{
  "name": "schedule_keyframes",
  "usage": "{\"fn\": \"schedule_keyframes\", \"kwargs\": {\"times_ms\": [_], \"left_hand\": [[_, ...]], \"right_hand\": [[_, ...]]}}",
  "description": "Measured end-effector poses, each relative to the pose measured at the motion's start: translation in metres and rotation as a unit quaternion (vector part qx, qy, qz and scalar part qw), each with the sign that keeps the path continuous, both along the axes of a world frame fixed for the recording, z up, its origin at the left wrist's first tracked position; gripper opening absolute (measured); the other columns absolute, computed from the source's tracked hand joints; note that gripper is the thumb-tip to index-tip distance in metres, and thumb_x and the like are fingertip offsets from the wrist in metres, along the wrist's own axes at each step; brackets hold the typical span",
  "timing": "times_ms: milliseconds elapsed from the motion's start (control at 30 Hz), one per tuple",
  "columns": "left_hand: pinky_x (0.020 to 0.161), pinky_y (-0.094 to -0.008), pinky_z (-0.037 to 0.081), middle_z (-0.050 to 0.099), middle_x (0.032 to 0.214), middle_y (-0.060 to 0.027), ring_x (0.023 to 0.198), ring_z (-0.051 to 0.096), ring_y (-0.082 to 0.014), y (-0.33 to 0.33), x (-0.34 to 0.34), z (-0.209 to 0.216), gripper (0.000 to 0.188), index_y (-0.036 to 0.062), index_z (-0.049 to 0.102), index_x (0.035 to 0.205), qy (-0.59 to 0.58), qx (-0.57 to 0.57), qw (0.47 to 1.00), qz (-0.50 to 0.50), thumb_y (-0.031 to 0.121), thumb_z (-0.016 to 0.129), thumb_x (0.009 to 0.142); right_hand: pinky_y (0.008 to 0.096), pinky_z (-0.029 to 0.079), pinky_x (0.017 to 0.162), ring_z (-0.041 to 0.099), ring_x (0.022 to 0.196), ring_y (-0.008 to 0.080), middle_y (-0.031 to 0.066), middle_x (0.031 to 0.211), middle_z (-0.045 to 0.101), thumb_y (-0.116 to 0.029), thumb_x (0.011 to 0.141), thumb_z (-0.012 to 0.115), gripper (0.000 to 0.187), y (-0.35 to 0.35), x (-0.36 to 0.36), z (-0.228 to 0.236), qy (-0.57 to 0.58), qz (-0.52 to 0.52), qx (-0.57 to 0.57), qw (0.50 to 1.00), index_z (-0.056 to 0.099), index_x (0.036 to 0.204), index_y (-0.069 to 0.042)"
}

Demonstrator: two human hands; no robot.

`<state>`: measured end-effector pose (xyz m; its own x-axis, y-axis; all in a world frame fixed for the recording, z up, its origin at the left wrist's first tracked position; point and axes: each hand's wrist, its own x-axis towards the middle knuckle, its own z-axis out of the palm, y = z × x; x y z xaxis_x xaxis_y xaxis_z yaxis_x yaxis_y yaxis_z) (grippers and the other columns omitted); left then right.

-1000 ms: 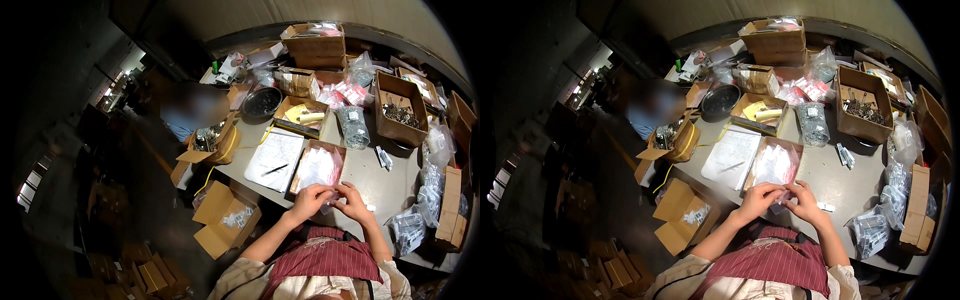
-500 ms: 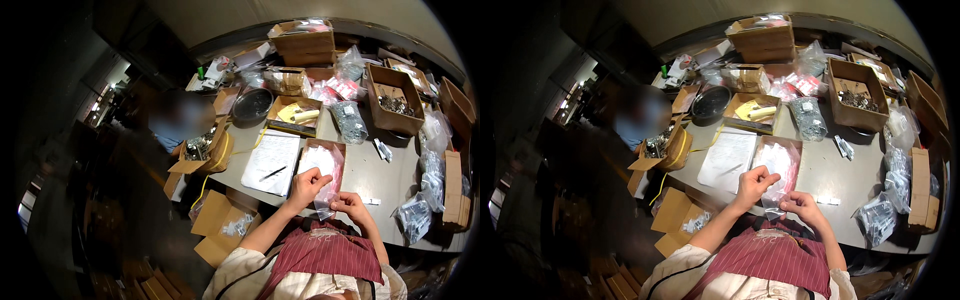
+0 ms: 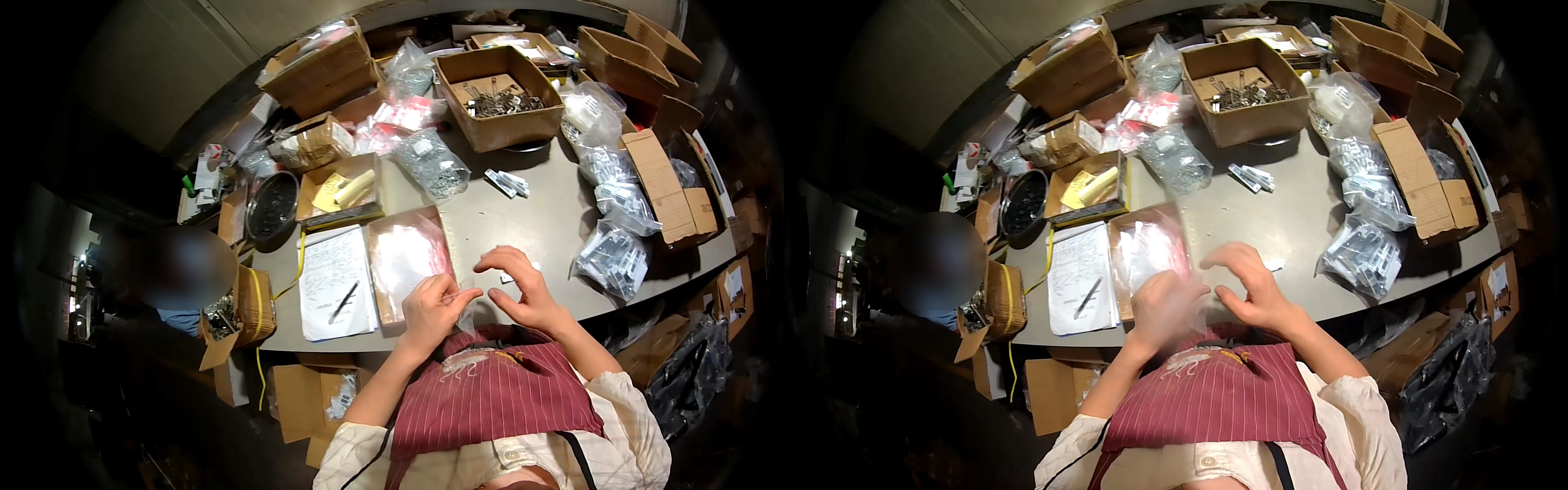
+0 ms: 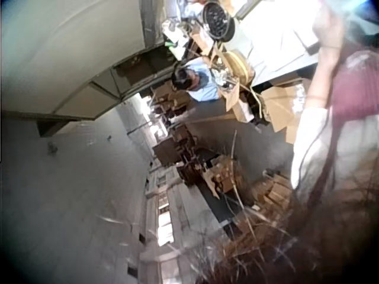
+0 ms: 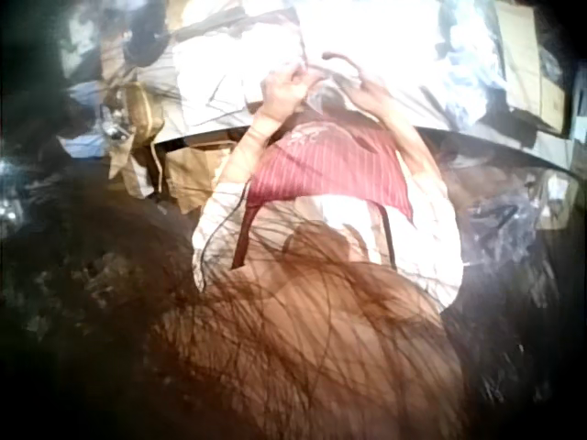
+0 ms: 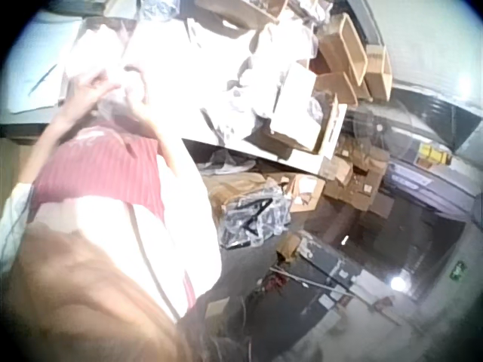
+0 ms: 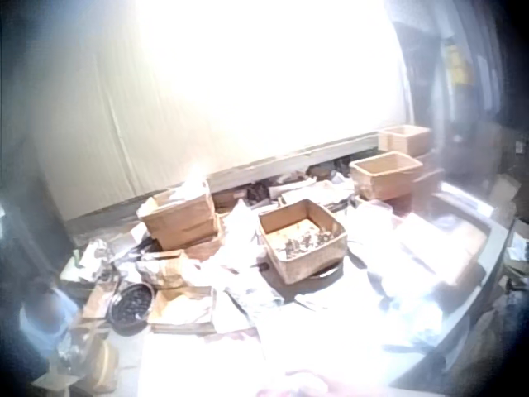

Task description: The person repeatedly picks small white rectangular components from a pile on the table and places them into clear plastic bags. The filled bags are set aside on the table as the task progresses.

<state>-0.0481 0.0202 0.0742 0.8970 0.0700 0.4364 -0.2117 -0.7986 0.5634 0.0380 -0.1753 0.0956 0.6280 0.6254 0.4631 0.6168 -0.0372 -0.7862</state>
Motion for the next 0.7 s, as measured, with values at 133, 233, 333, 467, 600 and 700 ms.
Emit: {"fn": "schedule_keyframes", "kwargs": {"times_ms": [133,233,333,467,600,700], "left_hand": [[0.062,-0.0385,0.048,0.062,0.076,-0.0088,0.072,0.062,-0.0262,-0.008,0.01,-0.01,0.024,0.0034,0.057,0.075,0.004,-0.042,0.999,-0.013,0.015,0.078,0.078],[0.064,-0.0402,0.047,0.06,0.078,-0.0093,0.075,0.06,-0.0286,-0.005,0.01,-0.021,0.015,0.0039,0.061,0.081,0.011,-0.022,0.999,-0.035,0.01,0.074,0.077],[0.065,-0.0409,0.046,0.058,0.077,-0.0086,0.075,0.058,-0.0299,-0.005,0.009,-0.02,0.015,0.0044,0.063,0.086,0.031,-0.001,0.999,-0.025,0.008,0.074,0.076],[0.069,-0.0393,0.047,0.06,0.085,-0.0096,0.082,0.058,-0.0306,-0.01,0.009,-0.015,0.022,0.0049,0.064,0.093,0.066,-0.018,0.998,-0.012,0.007,0.075,0.073],[0.081,-0.0411,0.047,0.061,0.098,-0.0153,0.091,0.059,-0.0336,-0.008,0.011,-0.022,0.038,0.0028,0.062,0.11,0.002,0.053,0.998,-0.031,0.006,0.073,0.073],[0.088,-0.0447,0.045,0.061,0.101,-0.0189,0.095,0.059,-0.0364,-0.012,0.01,-0.006,0.044,-0.0001,0.058,0.117,0.019,0.126,0.992,0.004,0.003,0.07,0.074]], "right_hand": [[0.0517,0.03,0.113,0.06,0.114,0.0279,0.0098,0.111,0.066,-0.008,0.076,0.065,0.037,0.002,0.007,0.002,-0.067,0.018,-0.015,0.998,0.065,0.113,-0.006],[0.0533,0.029,0.114,0.06,0.113,0.0264,0.0063,0.109,0.067,-0.007,0.073,0.063,0.036,-0.002,0.014,-0.01,-0.059,0.016,-0.016,0.998,0.066,0.109,-0.007],[0.0536,0.026,0.115,0.06,0.114,0.0253,0.0039,0.107,0.067,-0.006,0.071,0.06,0.035,-0.005,0.015,-0.01,-0.048,0.037,-0.039,0.997,0.066,0.106,-0.007],[0.0573,0.018,0.118,0.054,0.123,0.0276,0.004,0.111,0.067,-0.009,0.069,0.06,0.04,-0.009,0.018,-0.028,-0.039,0.061,-0.098,0.993,0.068,0.108,-0.008],[0.064,0.01,0.117,0.042,0.136,0.0349,0.0078,0.129,0.061,-0.019,0.067,0.067,0.054,-0.01,0.015,-0.037,-0.079,0.11,-0.206,0.969,0.069,0.121,-0.018],[0.0661,0.007,0.117,0.036,0.142,0.0376,0.0107,0.144,0.053,-0.026,0.069,0.073,0.056,-0.008,0.014,-0.048,-0.108,0.141,-0.271,0.946,0.07,0.125,-0.027]]}}
